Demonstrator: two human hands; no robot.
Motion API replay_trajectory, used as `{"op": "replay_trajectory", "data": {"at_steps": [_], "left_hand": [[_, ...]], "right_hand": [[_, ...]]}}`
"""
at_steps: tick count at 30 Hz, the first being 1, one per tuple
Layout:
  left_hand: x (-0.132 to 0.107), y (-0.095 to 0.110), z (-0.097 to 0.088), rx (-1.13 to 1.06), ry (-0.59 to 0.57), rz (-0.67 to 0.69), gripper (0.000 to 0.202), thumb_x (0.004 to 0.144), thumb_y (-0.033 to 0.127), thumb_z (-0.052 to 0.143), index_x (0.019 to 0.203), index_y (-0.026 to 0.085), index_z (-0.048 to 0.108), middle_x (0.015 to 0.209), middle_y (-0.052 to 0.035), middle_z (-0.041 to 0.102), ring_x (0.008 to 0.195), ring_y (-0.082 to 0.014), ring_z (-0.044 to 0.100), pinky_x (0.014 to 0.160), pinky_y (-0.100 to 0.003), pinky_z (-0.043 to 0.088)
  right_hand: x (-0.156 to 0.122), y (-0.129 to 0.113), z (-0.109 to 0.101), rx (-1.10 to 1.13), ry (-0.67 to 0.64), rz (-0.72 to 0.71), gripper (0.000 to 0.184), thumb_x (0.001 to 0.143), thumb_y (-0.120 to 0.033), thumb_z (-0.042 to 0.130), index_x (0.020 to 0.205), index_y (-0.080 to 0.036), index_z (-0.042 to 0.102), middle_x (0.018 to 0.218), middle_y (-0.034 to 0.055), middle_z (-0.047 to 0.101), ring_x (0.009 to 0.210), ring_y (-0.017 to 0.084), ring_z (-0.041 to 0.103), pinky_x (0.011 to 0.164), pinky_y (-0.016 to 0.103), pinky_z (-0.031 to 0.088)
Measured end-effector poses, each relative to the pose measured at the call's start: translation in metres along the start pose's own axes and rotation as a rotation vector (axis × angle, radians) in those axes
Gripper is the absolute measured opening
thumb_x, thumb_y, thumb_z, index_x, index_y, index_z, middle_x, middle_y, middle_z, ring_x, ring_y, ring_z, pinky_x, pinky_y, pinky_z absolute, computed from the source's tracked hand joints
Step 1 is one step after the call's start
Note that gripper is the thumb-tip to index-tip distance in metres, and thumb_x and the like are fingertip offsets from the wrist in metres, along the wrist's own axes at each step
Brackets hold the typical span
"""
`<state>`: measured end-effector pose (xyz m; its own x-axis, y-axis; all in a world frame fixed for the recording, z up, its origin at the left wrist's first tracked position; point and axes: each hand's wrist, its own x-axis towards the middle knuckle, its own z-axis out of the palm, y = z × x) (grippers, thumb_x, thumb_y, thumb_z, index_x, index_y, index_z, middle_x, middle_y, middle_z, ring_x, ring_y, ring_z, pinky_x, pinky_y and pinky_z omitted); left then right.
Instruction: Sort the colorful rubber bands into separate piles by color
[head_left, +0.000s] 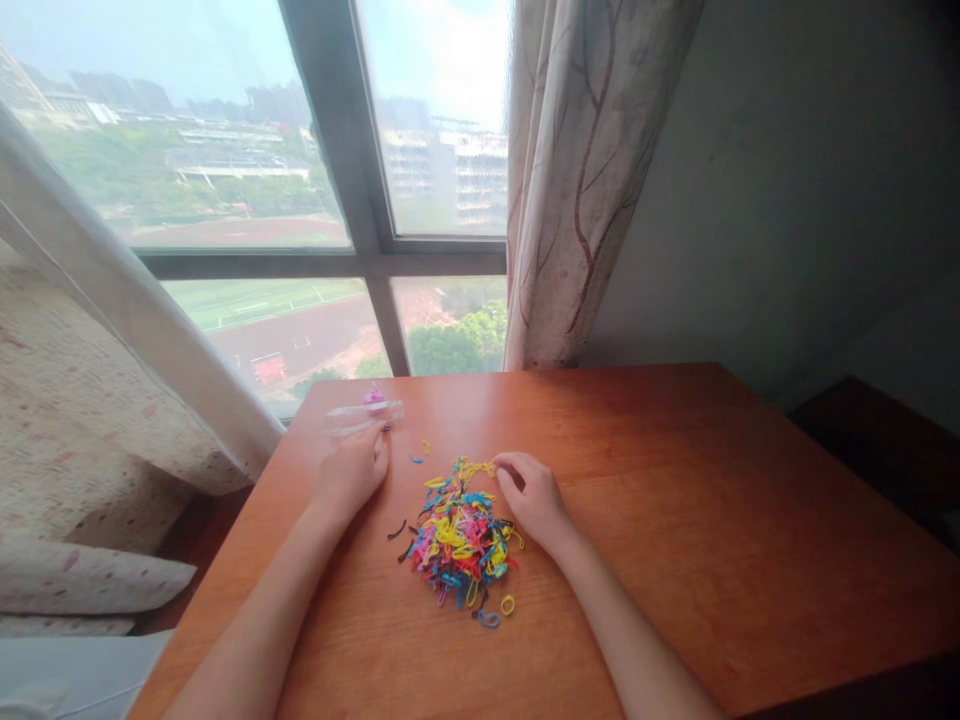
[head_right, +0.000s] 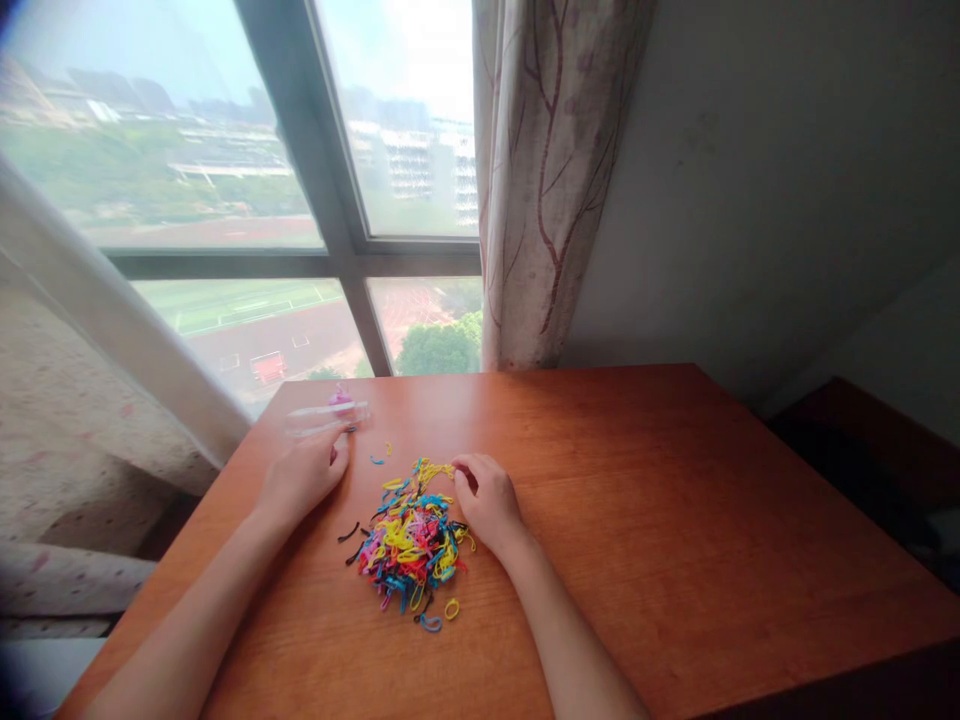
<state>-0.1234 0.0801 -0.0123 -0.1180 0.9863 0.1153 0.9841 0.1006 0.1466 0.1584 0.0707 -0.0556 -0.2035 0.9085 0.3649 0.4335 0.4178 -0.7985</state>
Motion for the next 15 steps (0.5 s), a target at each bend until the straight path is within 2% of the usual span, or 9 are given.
{"op": "replay_trajectory", "data": {"at_steps": [9, 15], "left_hand": [[0.010, 0.001, -0.004, 0.026, -0.042, -0.013, 0.033, 0.089, 0.030, 0.041, 0.102, 0.016, 0.067, 0.096, -0.0159, 0.073, 0.088, -0.0300, 0.070, 0.072, -0.035, 0.049], [0.000, 0.020, -0.001, -0.077, -0.087, 0.039, 0.026, 0.088, 0.032, 0.046, 0.094, 0.020, 0.068, 0.088, -0.0086, 0.075, 0.082, -0.0239, 0.068, 0.070, -0.030, 0.047]], "right_hand": [[0.000, 0.001, 0.001, -0.007, -0.001, -0.002, 0.020, 0.086, -0.015, 0.050, 0.093, -0.020, 0.068, 0.093, 0.0053, 0.071, 0.087, 0.019, 0.064, 0.081, 0.031, 0.052], [0.000, 0.002, 0.000, -0.011, -0.002, -0.008, 0.020, 0.086, -0.015, 0.050, 0.092, -0.021, 0.068, 0.092, 0.0045, 0.070, 0.087, 0.019, 0.064, 0.081, 0.030, 0.051]]}}
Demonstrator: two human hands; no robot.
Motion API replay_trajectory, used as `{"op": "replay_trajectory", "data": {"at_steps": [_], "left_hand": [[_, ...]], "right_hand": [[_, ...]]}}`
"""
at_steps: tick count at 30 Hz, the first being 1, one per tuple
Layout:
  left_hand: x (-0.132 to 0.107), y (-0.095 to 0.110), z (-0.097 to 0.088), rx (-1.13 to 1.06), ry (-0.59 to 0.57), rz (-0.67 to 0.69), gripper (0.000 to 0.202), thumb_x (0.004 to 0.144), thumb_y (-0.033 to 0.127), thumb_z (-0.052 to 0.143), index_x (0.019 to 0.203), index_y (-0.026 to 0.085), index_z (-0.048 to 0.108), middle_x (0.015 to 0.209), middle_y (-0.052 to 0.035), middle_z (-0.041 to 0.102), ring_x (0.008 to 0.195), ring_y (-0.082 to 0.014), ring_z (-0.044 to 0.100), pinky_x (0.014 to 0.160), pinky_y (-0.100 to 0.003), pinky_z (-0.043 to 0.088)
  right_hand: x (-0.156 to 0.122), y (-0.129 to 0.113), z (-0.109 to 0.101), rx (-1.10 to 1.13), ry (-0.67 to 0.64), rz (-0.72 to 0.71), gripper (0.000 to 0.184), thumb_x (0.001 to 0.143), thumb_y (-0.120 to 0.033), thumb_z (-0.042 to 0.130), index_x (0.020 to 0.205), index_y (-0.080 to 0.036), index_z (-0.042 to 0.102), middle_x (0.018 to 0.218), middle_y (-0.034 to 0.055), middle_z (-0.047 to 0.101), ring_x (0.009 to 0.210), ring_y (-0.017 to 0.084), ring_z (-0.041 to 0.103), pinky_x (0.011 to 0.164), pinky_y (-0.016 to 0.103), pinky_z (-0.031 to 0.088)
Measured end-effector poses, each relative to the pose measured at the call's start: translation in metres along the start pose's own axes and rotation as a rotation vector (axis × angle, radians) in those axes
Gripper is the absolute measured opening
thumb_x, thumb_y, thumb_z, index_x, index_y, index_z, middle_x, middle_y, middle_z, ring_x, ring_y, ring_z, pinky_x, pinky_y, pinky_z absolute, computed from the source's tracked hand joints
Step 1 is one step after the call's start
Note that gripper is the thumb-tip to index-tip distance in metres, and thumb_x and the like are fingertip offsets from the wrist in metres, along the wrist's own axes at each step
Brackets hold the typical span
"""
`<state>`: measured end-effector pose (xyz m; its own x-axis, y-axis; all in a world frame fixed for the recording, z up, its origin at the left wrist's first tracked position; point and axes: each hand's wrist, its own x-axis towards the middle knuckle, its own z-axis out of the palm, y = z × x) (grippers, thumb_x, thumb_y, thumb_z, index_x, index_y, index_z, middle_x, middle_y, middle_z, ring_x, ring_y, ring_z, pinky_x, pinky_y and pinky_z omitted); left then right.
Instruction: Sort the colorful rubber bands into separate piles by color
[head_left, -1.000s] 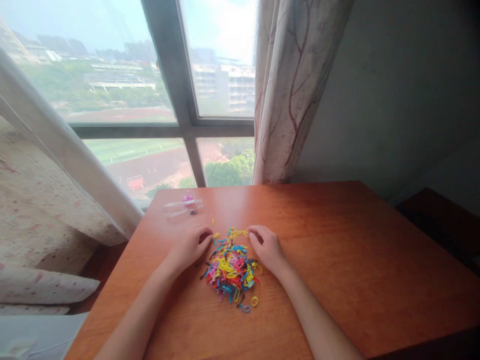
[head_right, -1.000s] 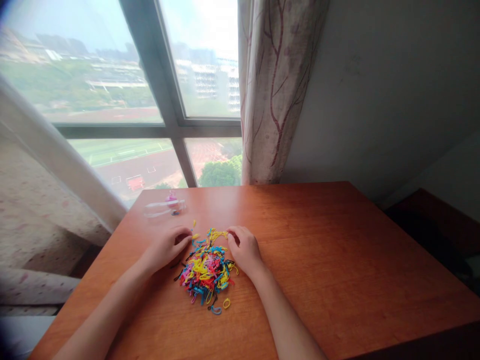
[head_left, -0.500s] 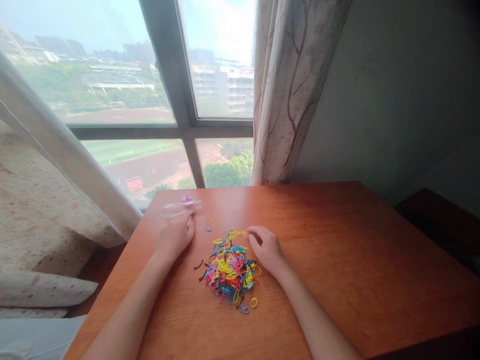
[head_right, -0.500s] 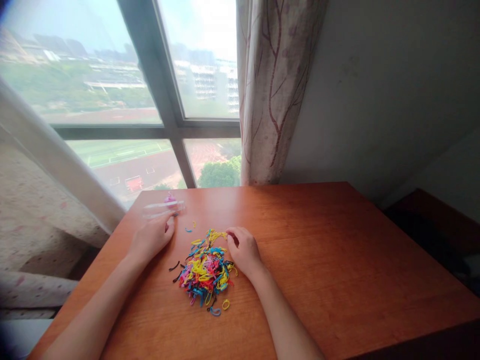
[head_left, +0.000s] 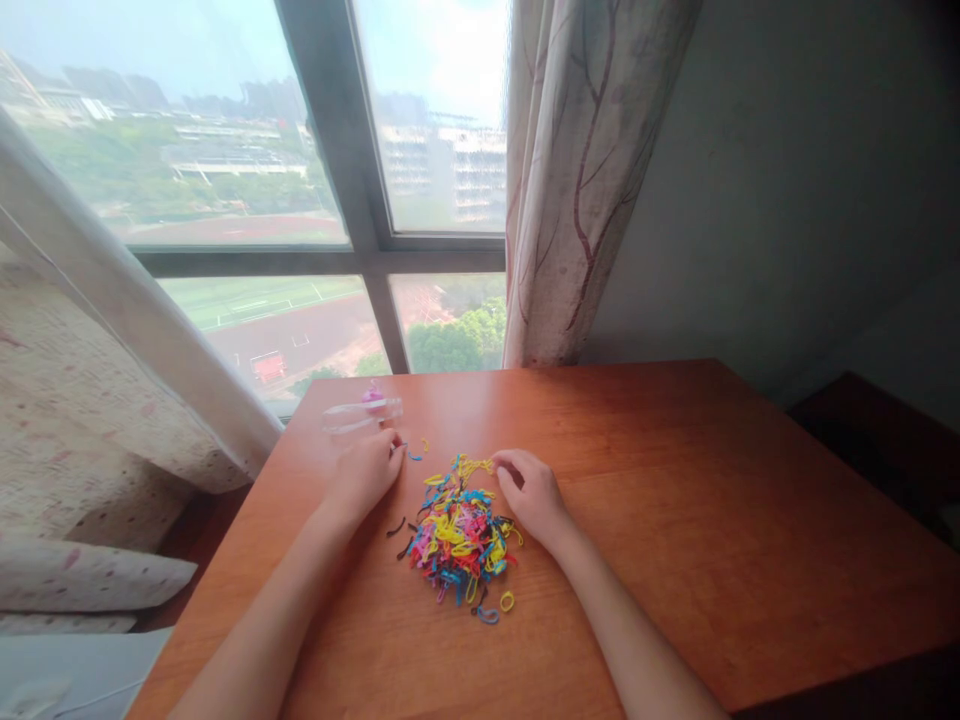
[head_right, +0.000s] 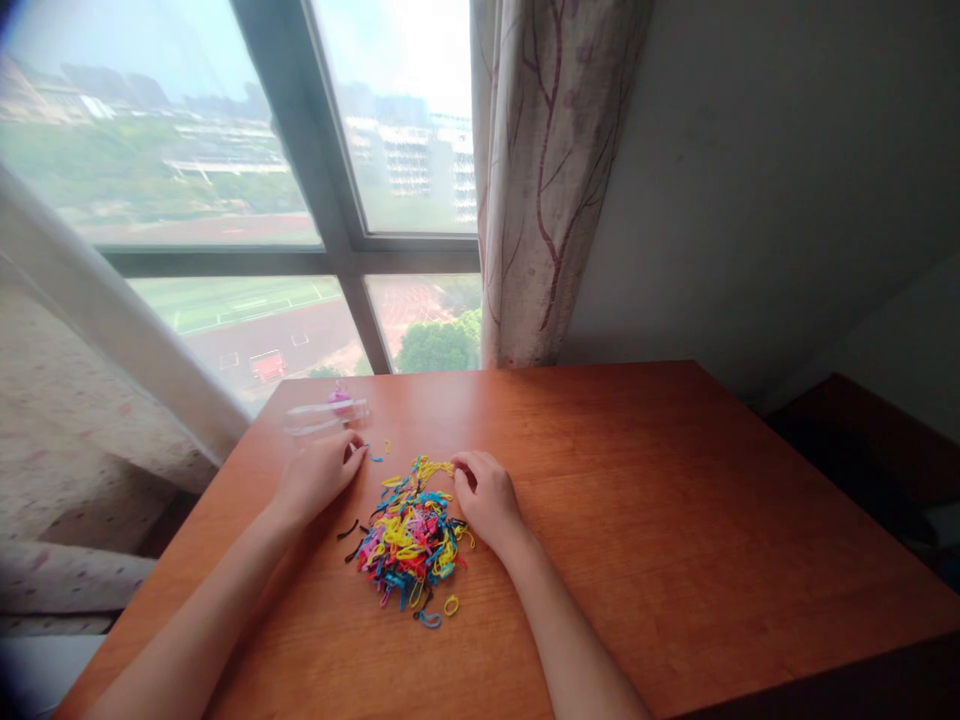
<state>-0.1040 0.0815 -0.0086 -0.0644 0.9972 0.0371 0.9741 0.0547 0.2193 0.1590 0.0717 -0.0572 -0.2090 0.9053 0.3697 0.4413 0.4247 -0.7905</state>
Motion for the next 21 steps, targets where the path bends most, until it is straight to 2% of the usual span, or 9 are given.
{"op": "replay_trajectory", "data": {"at_steps": [5, 9, 12, 14, 17, 19, 21], "left_hand": [[-0.020, 0.028, 0.007, -0.152, -0.083, 0.122, 0.031, 0.090, 0.034, 0.044, 0.094, 0.021, 0.072, 0.085, -0.0065, 0.076, 0.078, -0.0224, 0.068, 0.068, -0.029, 0.047], [-0.030, 0.036, 0.007, -0.265, -0.165, 0.235, 0.031, 0.089, 0.034, 0.046, 0.091, 0.024, 0.075, 0.081, -0.0020, 0.076, 0.071, -0.0178, 0.067, 0.065, -0.025, 0.047], [-0.027, 0.029, 0.004, -0.279, -0.103, 0.204, 0.032, 0.088, 0.035, 0.046, 0.097, 0.022, 0.074, 0.079, -0.0027, 0.074, 0.070, -0.0182, 0.066, 0.066, -0.027, 0.048], [-0.020, 0.022, 0.003, -0.265, -0.019, 0.155, 0.034, 0.089, 0.035, 0.045, 0.103, 0.019, 0.071, 0.088, -0.0060, 0.072, 0.076, -0.0200, 0.065, 0.072, -0.030, 0.049], [-0.009, 0.014, 0.006, -0.238, 0.078, 0.136, 0.035, 0.089, 0.031, 0.043, 0.109, 0.015, 0.068, 0.106, -0.0122, 0.065, 0.096, -0.0250, 0.061, 0.087, -0.037, 0.047], [-0.003, 0.014, 0.011, -0.232, 0.096, 0.164, 0.033, 0.087, 0.026, 0.044, 0.107, 0.014, 0.068, 0.110, -0.0142, 0.062, 0.103, -0.0276, 0.057, 0.095, -0.041, 0.043], [-0.001, 0.020, 0.017, -0.242, 0.084, 0.206, 0.030, 0.085, 0.020, 0.045, 0.103, 0.014, 0.068, 0.109, -0.0142, 0.061, 0.102, -0.0276, 0.057, 0.095, -0.042, 0.043]], "right_hand": [[0.000, 0.000, 0.000, -0.002, 0.008, -0.002, 0.020, 0.086, -0.015, 0.050, 0.095, -0.021, 0.067, 0.093, 0.0051, 0.070, 0.088, 0.019, 0.064, 0.082, 0.030, 0.052], [0.000, 0.000, 0.001, -0.011, 0.025, 0.000, 0.022, 0.086, -0.015, 0.049, 0.097, -0.021, 0.067, 0.095, 0.0054, 0.070, 0.089, 0.019, 0.065, 0.082, 0.030, 0.052], [0.001, 0.000, 0.001, -0.037, 0.027, -0.008, 0.024, 0.087, -0.014, 0.047, 0.099, -0.021, 0.067, 0.096, 0.0057, 0.070, 0.090, 0.019, 0.064, 0.084, 0.031, 0.052], [0.003, 0.000, 0.003, -0.067, 0.019, -0.019, 0.025, 0.086, -0.013, 0.046, 0.099, -0.020, 0.067, 0.096, 0.0063, 0.069, 0.091, 0.020, 0.062, 0.085, 0.032, 0.050], [0.009, -0.005, 0.006, -0.121, 0.000, -0.032, 0.029, 0.085, -0.010, 0.046, 0.101, -0.020, 0.068, 0.098, 0.0075, 0.067, 0.095, 0.022, 0.059, 0.090, 0.036, 0.047], [0.015, -0.012, 0.010, -0.204, -0.027, -0.027, 0.030, 0.085, -0.010, 0.046, 0.102, -0.020, 0.068, 0.100, 0.0089, 0.064, 0.097, 0.024, 0.056, 0.091, 0.037, 0.046], [0.022, -0.021, 0.016, -0.321, -0.079, -0.011, 0.028, 0.085, -0.011, 0.047, 0.100, -0.020, 0.068, 0.100, 0.0100, 0.062, 0.096, 0.024, 0.053, 0.090, 0.037, 0.045]]}}
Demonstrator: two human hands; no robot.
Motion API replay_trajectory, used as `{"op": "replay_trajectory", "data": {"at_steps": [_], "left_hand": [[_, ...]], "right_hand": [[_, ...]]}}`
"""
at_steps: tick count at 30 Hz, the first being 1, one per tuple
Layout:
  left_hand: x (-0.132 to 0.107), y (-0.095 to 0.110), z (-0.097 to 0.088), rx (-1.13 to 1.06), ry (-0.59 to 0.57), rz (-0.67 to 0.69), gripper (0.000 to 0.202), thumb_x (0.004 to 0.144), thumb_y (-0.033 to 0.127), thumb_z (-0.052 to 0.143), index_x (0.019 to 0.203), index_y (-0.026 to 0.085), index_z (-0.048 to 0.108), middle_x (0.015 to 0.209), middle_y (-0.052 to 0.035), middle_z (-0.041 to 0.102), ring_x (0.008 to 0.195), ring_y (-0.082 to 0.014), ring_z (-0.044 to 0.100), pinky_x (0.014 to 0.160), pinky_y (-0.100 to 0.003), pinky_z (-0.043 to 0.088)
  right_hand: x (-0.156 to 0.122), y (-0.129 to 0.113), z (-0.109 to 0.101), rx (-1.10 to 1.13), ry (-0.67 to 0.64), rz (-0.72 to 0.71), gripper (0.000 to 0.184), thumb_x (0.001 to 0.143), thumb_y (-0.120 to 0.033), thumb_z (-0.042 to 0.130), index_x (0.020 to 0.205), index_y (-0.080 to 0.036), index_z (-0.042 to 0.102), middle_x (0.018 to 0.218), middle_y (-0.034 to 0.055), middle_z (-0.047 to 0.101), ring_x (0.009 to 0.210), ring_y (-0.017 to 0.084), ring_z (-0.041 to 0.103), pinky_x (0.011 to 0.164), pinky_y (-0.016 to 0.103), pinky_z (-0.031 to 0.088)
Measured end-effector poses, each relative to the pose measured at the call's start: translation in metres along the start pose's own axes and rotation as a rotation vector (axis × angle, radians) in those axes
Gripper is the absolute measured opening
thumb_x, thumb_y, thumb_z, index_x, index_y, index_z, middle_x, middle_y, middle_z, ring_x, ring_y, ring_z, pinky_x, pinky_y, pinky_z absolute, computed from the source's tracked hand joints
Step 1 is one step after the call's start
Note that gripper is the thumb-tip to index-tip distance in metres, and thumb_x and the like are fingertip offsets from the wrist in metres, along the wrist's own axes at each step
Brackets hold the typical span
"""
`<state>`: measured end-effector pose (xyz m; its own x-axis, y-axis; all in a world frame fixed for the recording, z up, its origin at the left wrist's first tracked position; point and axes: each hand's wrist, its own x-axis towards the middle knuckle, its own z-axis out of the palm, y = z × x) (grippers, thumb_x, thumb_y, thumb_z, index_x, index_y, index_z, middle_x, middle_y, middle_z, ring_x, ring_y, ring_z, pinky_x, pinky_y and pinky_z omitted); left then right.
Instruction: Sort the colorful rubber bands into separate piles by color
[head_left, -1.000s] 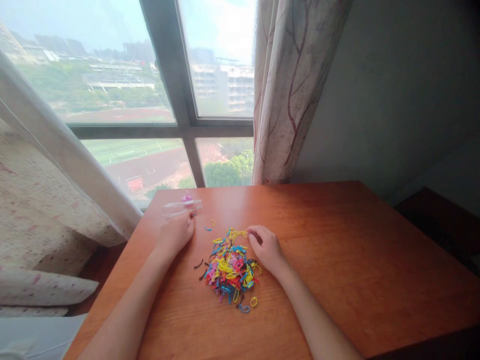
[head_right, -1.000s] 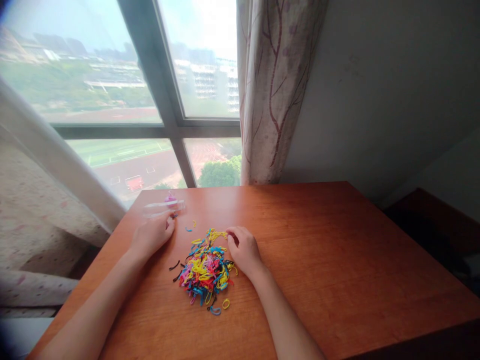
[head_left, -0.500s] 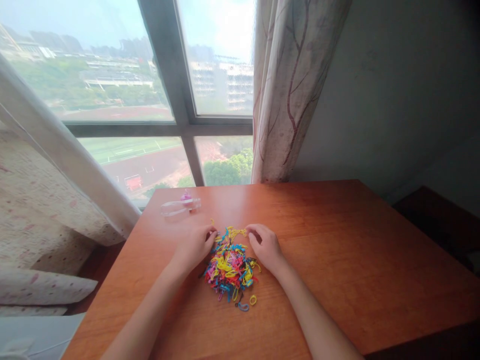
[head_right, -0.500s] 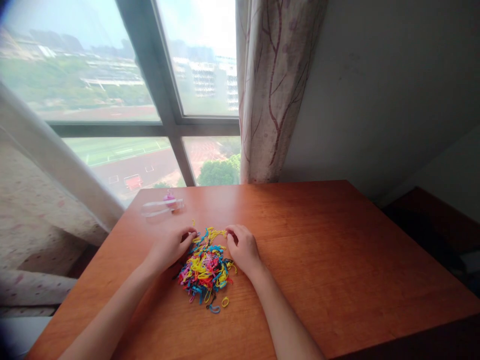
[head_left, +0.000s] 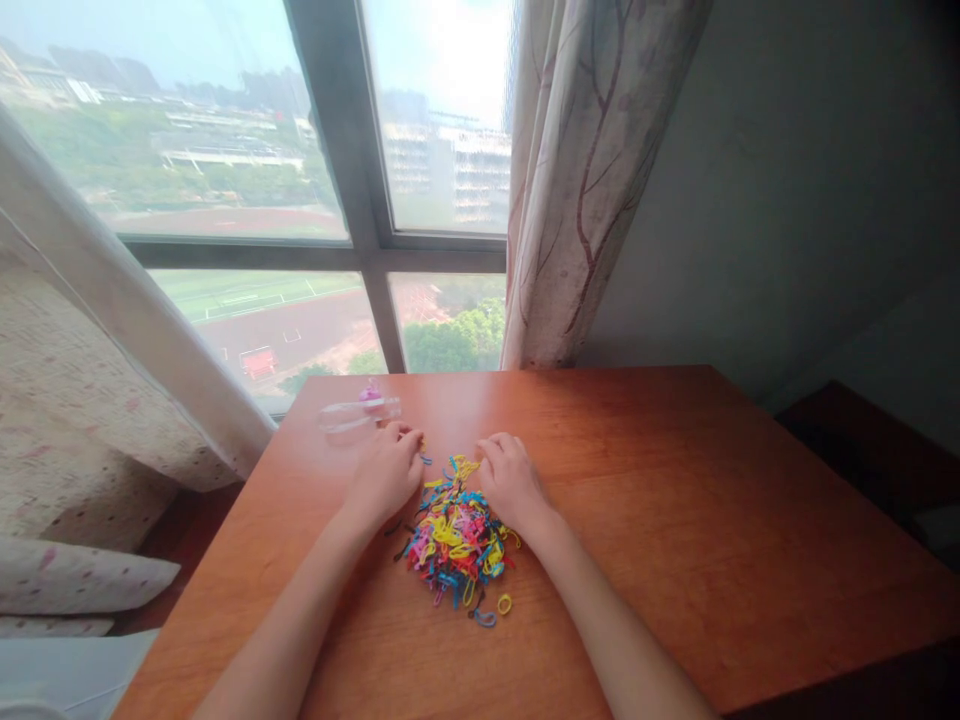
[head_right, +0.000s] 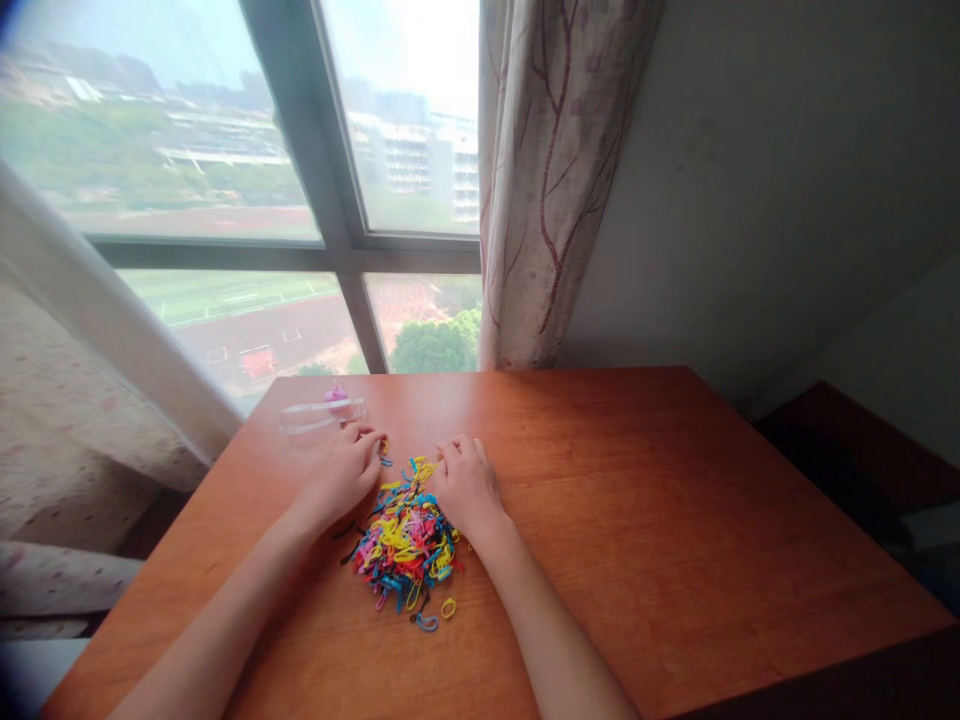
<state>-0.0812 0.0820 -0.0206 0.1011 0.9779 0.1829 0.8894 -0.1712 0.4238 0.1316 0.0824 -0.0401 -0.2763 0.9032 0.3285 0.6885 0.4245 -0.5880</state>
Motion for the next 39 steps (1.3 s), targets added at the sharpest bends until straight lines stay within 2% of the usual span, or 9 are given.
{"op": "replay_trajectory", "data": {"at_steps": [6, 12, 16, 21, 26, 29, 32, 35, 39], "left_hand": [[-0.013, 0.025, 0.011, -0.126, -0.104, 0.105, 0.032, 0.080, 0.011, 0.044, 0.099, 0.018, 0.069, 0.100, -0.0091, 0.064, 0.096, -0.0219, 0.061, 0.090, -0.034, 0.048], [-0.032, 0.034, -0.001, -0.257, -0.201, 0.098, 0.034, 0.076, 0.010, 0.042, 0.092, 0.018, 0.071, 0.091, -0.0062, 0.073, 0.085, -0.0204, 0.067, 0.079, -0.030, 0.051], [-0.041, 0.035, -0.011, -0.327, -0.241, 0.115, 0.040, 0.077, 0.010, 0.040, 0.102, 0.019, 0.071, 0.096, -0.0038, 0.075, 0.086, -0.0180, 0.068, 0.078, -0.026, 0.052], [-0.047, 0.025, -0.017, -0.287, -0.161, 0.142, 0.035, 0.080, 0.015, 0.045, 0.102, 0.018, 0.072, 0.099, -0.0072, 0.075, 0.092, -0.0210, 0.068, 0.085, -0.032, 0.052], [-0.052, 0.001, -0.010, -0.227, 0.010, 0.099, 0.033, 0.089, 0.027, 0.044, 0.107, 0.015, 0.070, 0.111, -0.0118, 0.073, 0.104, -0.0249, 0.067, 0.093, -0.040, 0.052], [-0.058, -0.002, 0.001, -0.188, 0.062, 0.088, 0.036, 0.091, 0.031, 0.043, 0.111, 0.014, 0.068, 0.122, -0.0143, 0.068, 0.114, -0.0270, 0.062, 0.100, -0.044, 0.049], [-0.064, 0.012, 0.013, -0.190, 0.065, 0.117, 0.037, 0.091, 0.029, 0.042, 0.114, 0.015, 0.067, 0.129, -0.0142, 0.064, 0.122, -0.0274, 0.057, 0.105, -0.046, 0.046], [-0.067, 0.036, 0.020, -0.297, 0.050, 0.118, 0.037, 0.090, 0.028, 0.044, 0.116, 0.015, 0.066, 0.127, -0.0138, 0.065, 0.121, -0.0275, 0.057, 0.107, -0.049, 0.043], [-0.067, 0.062, 0.026, -0.546, 0.099, -0.017, 0.034, 0.087, 0.029, 0.048, 0.113, 0.017, 0.067, 0.116, -0.0118, 0.069, 0.109, -0.0261, 0.062, 0.103, -0.047, 0.045]], "right_hand": [[0.011, -0.023, 0.011, -0.010, -0.178, -0.006, 0.025, 0.078, -0.008, 0.052, 0.093, -0.018, 0.069, 0.099, 0.0106, 0.061, 0.094, 0.024, 0.054, 0.087, 0.035, 0.045], [0.007, -0.012, 0.000, 0.179, -0.274, -0.072, 0.034, 0.072, 0.000, 0.047, 0.078, -0.021, 0.073, 0.085, 0.0029, 0.070, 0.085, 0.017, 0.063, 0.082, 0.026, 0.048], [0.000, -0.003, -0.010, 0.302, -0.231, -0.033, 0.037, 0.072, -0.001, 0.045, 0.079, -0.022, 0.074, 0.083, -0.0013, 0.073, 0.080, 0.014, 0.067, 0.075, 0.022, 0.050], [-0.011, 0.009, -0.011, 0.371, -0.095, 0.052, 0.033, 0.072, -0.005, 0.045, 0.081, -0.019, 0.074, 0.082, 0.0008, 0.074, 0.076, 0.015, 0.067, 0.068, 0.022, 0.051], [-0.024, 0.012, -0.009, 0.385, 0.038, 0.077, 0.035, 0.079, -0.009, 0.042, 0.097, -0.017, 0.071, 0.101, 0.0069, 0.072, 0.096, 0.018, 0.066, 0.088, 0.030, 0.051], [-0.035, 0.002, -0.005, 0.317, 0.049, 0.002, 0.036, 0.085, -0.012, 0.041, 0.108, -0.016, 0.069, 0.111, 0.0096, 0.069, 0.108, 0.020, 0.061, 0.100, 0.036, 0.046], [-0.044, -0.014, 0.003, 0.201, 0.048, -0.050, 0.038, 0.089, -0.016, 0.039, 0.118, -0.013, 0.064, 0.118, 0.0129, 0.066, 0.114, 0.023, 0.057, 0.104, 0.041, 0.043], [-0.049, -0.029, 0.010, 0.187, 0.066, -0.019, 0.037, 0.090, -0.017, 0.039, 0.118, -0.012, 0.063, 0.117, 0.0138, 0.065, 0.113, 0.024, 0.055, 0.104, 0.043, 0.042], [-0.047, -0.043, 0.016, 0.313, 0.113, 0.076, 0.034, 0.089, -0.017, 0.038, 0.107, -0.014, 0.066, 0.107, 0.0113, 0.067, 0.103, 0.023, 0.059, 0.097, 0.038, 0.046]]}}
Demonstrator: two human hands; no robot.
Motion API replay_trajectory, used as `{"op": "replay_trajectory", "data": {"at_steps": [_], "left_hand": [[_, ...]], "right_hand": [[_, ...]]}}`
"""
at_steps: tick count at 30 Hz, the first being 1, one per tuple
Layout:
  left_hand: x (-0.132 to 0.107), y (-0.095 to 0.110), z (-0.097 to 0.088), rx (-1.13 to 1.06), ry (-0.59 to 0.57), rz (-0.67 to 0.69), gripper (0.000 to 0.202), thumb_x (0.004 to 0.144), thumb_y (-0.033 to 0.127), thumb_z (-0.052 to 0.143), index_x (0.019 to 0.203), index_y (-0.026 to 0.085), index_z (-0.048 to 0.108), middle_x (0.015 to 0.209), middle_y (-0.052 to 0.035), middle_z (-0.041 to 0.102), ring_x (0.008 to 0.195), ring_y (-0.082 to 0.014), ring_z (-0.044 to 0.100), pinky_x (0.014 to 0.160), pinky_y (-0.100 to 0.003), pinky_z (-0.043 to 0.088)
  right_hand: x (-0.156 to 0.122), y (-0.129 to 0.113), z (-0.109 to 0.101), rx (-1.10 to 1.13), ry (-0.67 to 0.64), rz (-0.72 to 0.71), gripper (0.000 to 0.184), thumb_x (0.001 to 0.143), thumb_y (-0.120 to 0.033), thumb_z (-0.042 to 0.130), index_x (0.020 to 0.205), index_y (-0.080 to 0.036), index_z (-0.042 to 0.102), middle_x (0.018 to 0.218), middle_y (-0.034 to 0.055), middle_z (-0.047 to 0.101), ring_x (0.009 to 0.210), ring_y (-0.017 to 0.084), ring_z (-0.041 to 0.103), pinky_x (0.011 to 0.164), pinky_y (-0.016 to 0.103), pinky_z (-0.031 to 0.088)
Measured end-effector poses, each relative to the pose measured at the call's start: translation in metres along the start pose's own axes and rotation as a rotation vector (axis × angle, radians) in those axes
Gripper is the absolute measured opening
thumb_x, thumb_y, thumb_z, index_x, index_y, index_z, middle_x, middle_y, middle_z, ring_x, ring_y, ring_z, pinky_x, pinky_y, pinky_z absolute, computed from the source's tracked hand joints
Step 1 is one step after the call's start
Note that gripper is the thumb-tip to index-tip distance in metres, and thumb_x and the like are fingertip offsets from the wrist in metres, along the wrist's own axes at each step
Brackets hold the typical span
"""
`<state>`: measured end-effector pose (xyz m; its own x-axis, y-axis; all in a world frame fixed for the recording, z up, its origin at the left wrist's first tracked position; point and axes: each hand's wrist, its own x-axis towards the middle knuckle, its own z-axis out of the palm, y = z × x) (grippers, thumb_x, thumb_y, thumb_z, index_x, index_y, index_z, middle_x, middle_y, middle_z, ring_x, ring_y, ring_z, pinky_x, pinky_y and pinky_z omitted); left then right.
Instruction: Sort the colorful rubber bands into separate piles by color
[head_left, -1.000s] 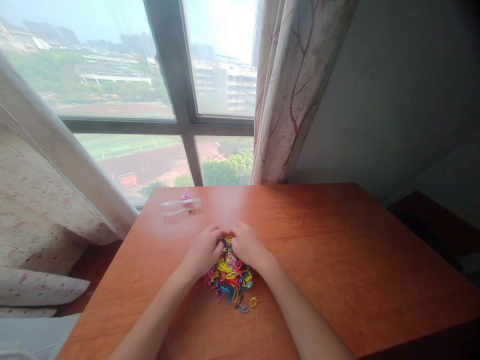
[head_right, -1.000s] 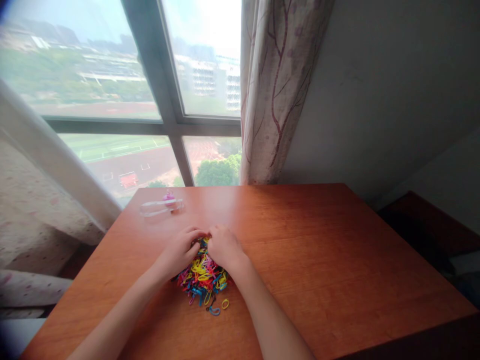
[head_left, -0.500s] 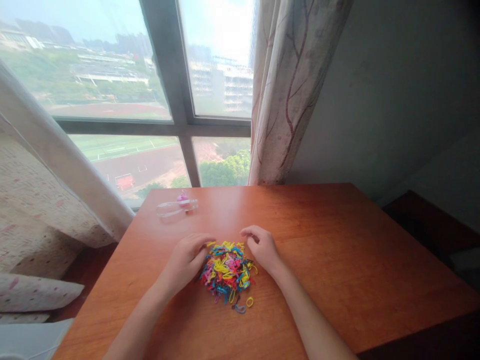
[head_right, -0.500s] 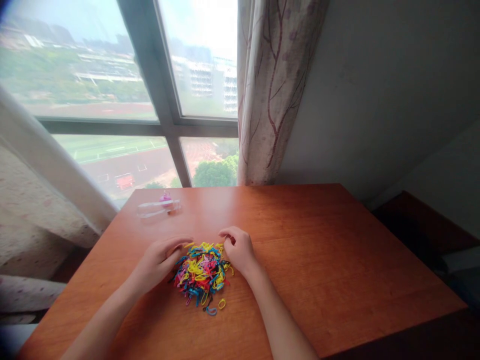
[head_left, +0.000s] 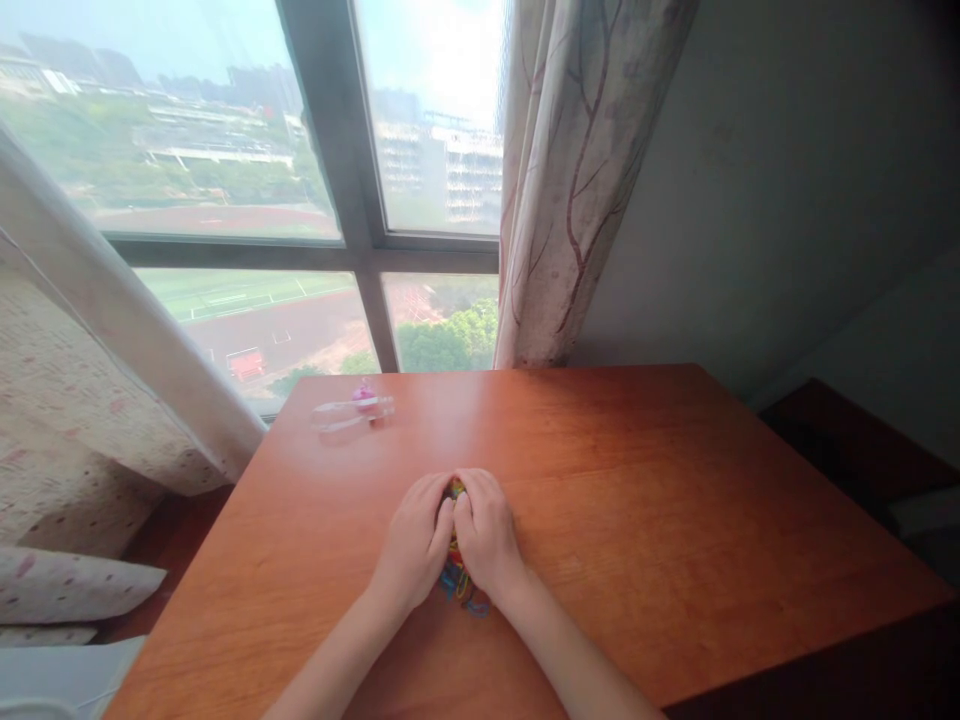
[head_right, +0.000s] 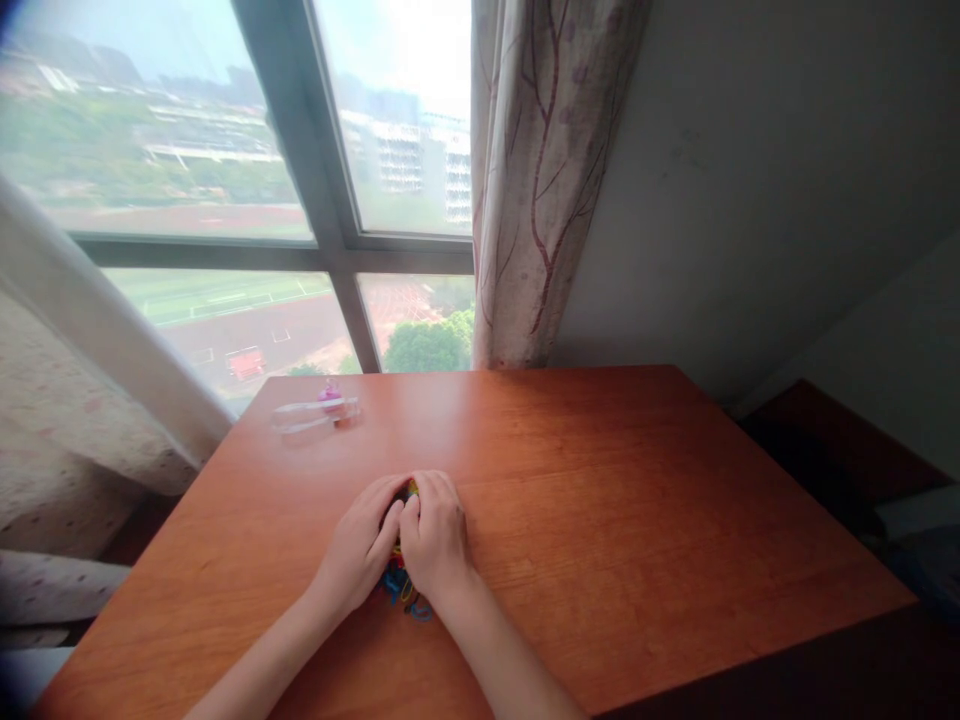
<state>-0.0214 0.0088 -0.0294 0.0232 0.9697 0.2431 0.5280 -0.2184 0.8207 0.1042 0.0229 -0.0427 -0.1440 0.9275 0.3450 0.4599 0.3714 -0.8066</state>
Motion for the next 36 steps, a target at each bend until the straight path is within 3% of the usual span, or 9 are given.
{"op": "replay_trajectory", "data": {"at_steps": [6, 9, 14, 20, 24, 28, 31, 34, 36], "left_hand": [[0.001, 0.008, 0.017, -0.107, 0.156, -0.143, 0.039, 0.091, 0.031, 0.042, 0.119, 0.013, 0.062, 0.121, -0.0137, 0.067, 0.111, -0.0251, 0.063, 0.100, -0.044, 0.048], [0.000, 0.010, 0.019, -0.173, 0.199, -0.178, 0.040, 0.091, 0.032, 0.042, 0.121, 0.013, 0.060, 0.123, -0.0133, 0.066, 0.113, -0.0239, 0.062, 0.100, -0.041, 0.048], [-0.005, 0.007, 0.009, -0.336, 0.182, -0.273, 0.041, 0.088, 0.039, 0.050, 0.118, 0.012, 0.062, 0.121, -0.0136, 0.067, 0.112, -0.0251, 0.063, 0.099, -0.040, 0.049], [-0.012, -0.008, -0.002, -0.247, 0.145, -0.239, 0.043, 0.091, 0.043, 0.049, 0.121, 0.015, 0.061, 0.130, -0.0136, 0.063, 0.120, -0.0271, 0.059, 0.106, -0.044, 0.043], [-0.023, -0.019, -0.020, -0.036, 0.103, -0.151, 0.045, 0.091, 0.044, 0.049, 0.126, 0.016, 0.057, 0.135, -0.0146, 0.059, 0.126, -0.0288, 0.054, 0.109, -0.049, 0.040], [-0.047, -0.030, -0.039, 0.273, 0.046, -0.002, 0.052, 0.089, 0.044, 0.055, 0.134, 0.019, 0.049, 0.141, -0.0150, 0.053, 0.131, -0.0304, 0.049, 0.110, -0.051, 0.040], [-0.067, -0.034, -0.041, 0.458, -0.001, 0.142, 0.079, 0.079, 0.050, 0.067, 0.146, 0.023, 0.035, 0.147, -0.0155, 0.047, 0.132, -0.0332, 0.047, 0.107, -0.051, 0.043], [-0.078, -0.031, -0.035, 0.591, -0.060, 0.234, 0.113, 0.061, 0.054, 0.080, 0.153, 0.026, 0.021, 0.149, -0.0147, 0.045, 0.134, -0.0365, 0.045, 0.110, -0.052, 0.037], [-0.079, -0.028, -0.030, 0.647, -0.069, 0.242, 0.123, 0.056, 0.056, 0.081, 0.154, 0.024, 0.016, 0.150, -0.0153, 0.044, 0.134, -0.0372, 0.044, 0.112, -0.053, 0.032]], "right_hand": [[0.010, -0.007, 0.020, 0.331, 0.139, 0.291, 0.031, 0.090, -0.026, 0.040, 0.104, -0.018, 0.067, 0.104, 0.0074, 0.070, 0.098, 0.020, 0.063, 0.090, 0.032, 0.048], [0.014, -0.006, 0.025, 0.505, 0.167, 0.367, 0.029, 0.090, -0.031, 0.043, 0.102, -0.018, 0.066, 0.103, 0.0066, 0.070, 0.097, 0.020, 0.064, 0.087, 0.031, 0.049], [0.015, 0.004, 0.011, 0.645, 0.158, 0.401, 0.029, 0.088, -0.037, 0.049, 0.101, -0.018, 0.067, 0.105, 0.0059, 0.071, 0.102, 0.021, 0.064, 0.092, 0.033, 0.049], [0.009, 0.021, -0.006, 0.740, 0.193, 0.435, 0.029, 0.083, -0.037, 0.054, 0.100, -0.018, 0.068, 0.108, 0.0068, 0.070, 0.107, 0.022, 0.063, 0.098, 0.037, 0.048], [-0.008, 0.029, -0.024, 0.551, 0.116, 0.378, 0.027, 0.084, -0.029, 0.053, 0.105, -0.018, 0.066, 0.110, 0.0076, 0.069, 0.106, 0.022, 0.063, 0.098, 0.037, 0.049], [-0.037, 0.023, -0.055, 0.133, -0.060, 0.175, 0.030, 0.082, -0.017, 0.052, 0.110, -0.020, 0.065, 0.111, 0.0089, 0.065, 0.101, 0.023, 0.061, 0.087, 0.036, 0.052], [-0.055, 0.011, -0.077, -0.177, -0.237, 0.069, 0.032, 0.077, -0.016, 0.065, 0.107, -0.024, 0.064, 0.100, 0.0060, 0.064, 0.095, 0.025, 0.058, 0.086, 0.038, 0.048], [-0.065, 0.000, -0.087, -0.297, -0.363, 0.043, 0.020, 0.072, -0.017, 0.074, 0.085, -0.024, 0.061, 0.090, 0.0018, 0.062, 0.085, 0.021, 0.056, 0.076, 0.033, 0.046], [-0.066, -0.004, -0.085, -0.331, -0.388, 0.033, 0.020, 0.072, -0.016, 0.076, 0.080, -0.024, 0.058, 0.087, 0.0000, 0.062, 0.082, 0.020, 0.055, 0.072, 0.031, 0.042]]}}
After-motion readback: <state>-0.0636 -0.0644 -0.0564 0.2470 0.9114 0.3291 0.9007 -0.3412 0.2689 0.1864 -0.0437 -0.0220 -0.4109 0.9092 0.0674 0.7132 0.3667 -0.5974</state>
